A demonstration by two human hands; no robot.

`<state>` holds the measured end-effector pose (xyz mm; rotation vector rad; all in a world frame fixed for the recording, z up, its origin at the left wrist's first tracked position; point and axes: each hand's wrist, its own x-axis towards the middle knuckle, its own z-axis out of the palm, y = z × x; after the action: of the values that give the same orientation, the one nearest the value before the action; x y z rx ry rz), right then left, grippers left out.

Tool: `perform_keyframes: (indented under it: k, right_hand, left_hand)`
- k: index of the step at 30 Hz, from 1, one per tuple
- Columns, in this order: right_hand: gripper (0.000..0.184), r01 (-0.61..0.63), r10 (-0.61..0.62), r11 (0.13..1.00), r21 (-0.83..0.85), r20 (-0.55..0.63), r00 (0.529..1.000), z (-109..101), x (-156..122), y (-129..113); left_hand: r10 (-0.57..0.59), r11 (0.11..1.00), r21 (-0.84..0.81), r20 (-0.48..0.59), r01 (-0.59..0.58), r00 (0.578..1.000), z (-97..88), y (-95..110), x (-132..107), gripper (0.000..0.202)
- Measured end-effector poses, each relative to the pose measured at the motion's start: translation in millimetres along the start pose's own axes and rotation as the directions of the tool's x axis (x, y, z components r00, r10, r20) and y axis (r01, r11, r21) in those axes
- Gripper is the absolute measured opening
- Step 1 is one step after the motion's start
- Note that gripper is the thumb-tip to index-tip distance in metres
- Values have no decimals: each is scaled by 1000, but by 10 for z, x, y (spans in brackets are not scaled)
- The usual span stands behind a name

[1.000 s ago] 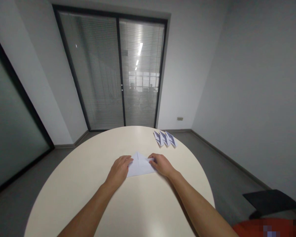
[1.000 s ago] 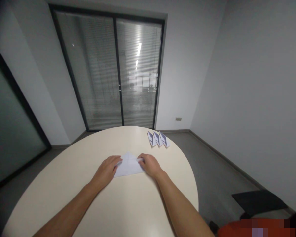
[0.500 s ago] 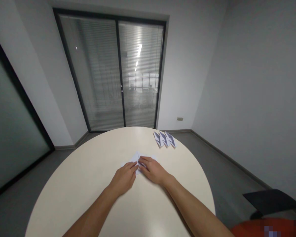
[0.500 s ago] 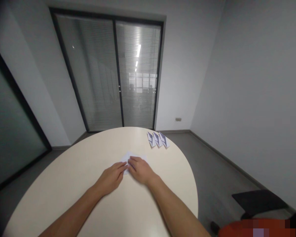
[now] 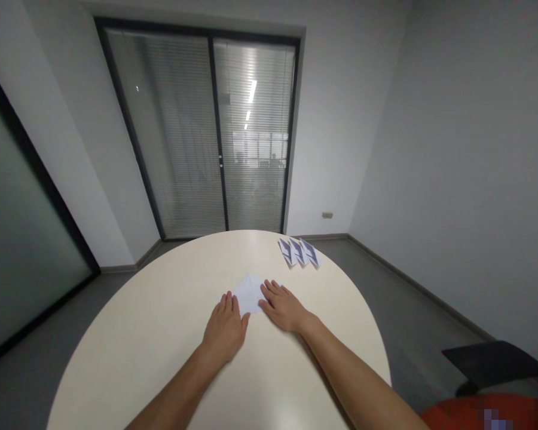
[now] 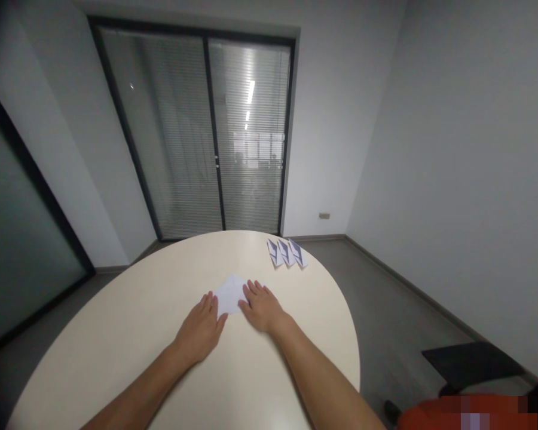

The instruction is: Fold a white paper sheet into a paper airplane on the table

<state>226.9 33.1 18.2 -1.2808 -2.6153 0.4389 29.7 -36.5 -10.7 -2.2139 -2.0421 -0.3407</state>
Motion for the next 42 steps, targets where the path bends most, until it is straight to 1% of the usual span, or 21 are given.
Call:
perform_keyframes:
  k: [2,4,7,9,12,15,17,20,22,23,25,27,28,29,30,33,37,42]
  right_hand:
    - [65,5,-6,1000,-23,-24,1000,14,7,-22]
    - [63,30,-31,999,-37,-43,999,14,12,-50]
    - [58,119,-120,993,-27,-33,992,-3,13,-79]
    - [57,174,-175,985,-11,-9,985,-13,14,-83]
    - [59,182,-182,983,15,18,983,-12,21,-59]
    - [64,121,-122,992,25,22,992,5,32,-13]
    - [68,75,-75,997,13,18,997,15,36,14]
    - [71,39,-39,999,-16,7,999,20,30,18]
    - [70,32,-32,999,-30,-9,999,18,22,-9]
    - [68,35,-35,999,-34,-16,999,16,18,-28]
    - [62,68,-68,997,-27,-21,997,12,16,-62]
    - [58,127,-127,992,-3,-5,992,10,22,-77]
    - [58,153,-153,988,11,5,988,11,27,-72]
    - [58,166,-167,986,20,16,986,15,32,-61]
    - [59,166,-166,986,21,26,986,20,37,-42]
    - [64,113,-113,994,-5,43,993,45,46,32]
    - [70,12,-11,1000,-28,39,999,66,37,92]
    - [71,-111,114,991,-77,29,993,34,10,1]
  left_hand:
    - [-4,1000,2,-7,4,1000,-31,54,-1,60]
    - [62,997,-37,33,-60,998,-70,101,5,57]
    - [164,980,-124,82,-153,983,-121,146,21,54]
    - [171,977,-146,93,-157,981,-145,156,29,54]
    - [144,984,-125,117,-129,983,-174,156,36,54]
    - [94,994,-69,118,-87,989,-201,165,39,54]
    - [56,998,-21,106,-54,993,-212,184,39,55]
    - [-10,999,32,71,8,997,-199,222,30,56]
    - [-45,999,32,39,44,998,-170,240,19,57]
    - [-45,999,18,30,44,999,-154,243,15,56]
    - [27,999,-39,42,-26,999,-132,234,12,55]
    - [143,984,-119,79,-133,987,-131,213,19,54]
    - [185,974,-150,97,-169,978,-139,203,24,53]
    - [201,969,-167,112,-181,973,-150,194,29,53]
    - [194,971,-168,126,-172,973,-161,189,32,54]
    - [141,984,-131,140,-123,980,-173,192,30,54]
    - [83,995,-67,100,-77,992,-122,195,21,56]
    - [16,1000,17,46,-17,999,-59,152,49,58]
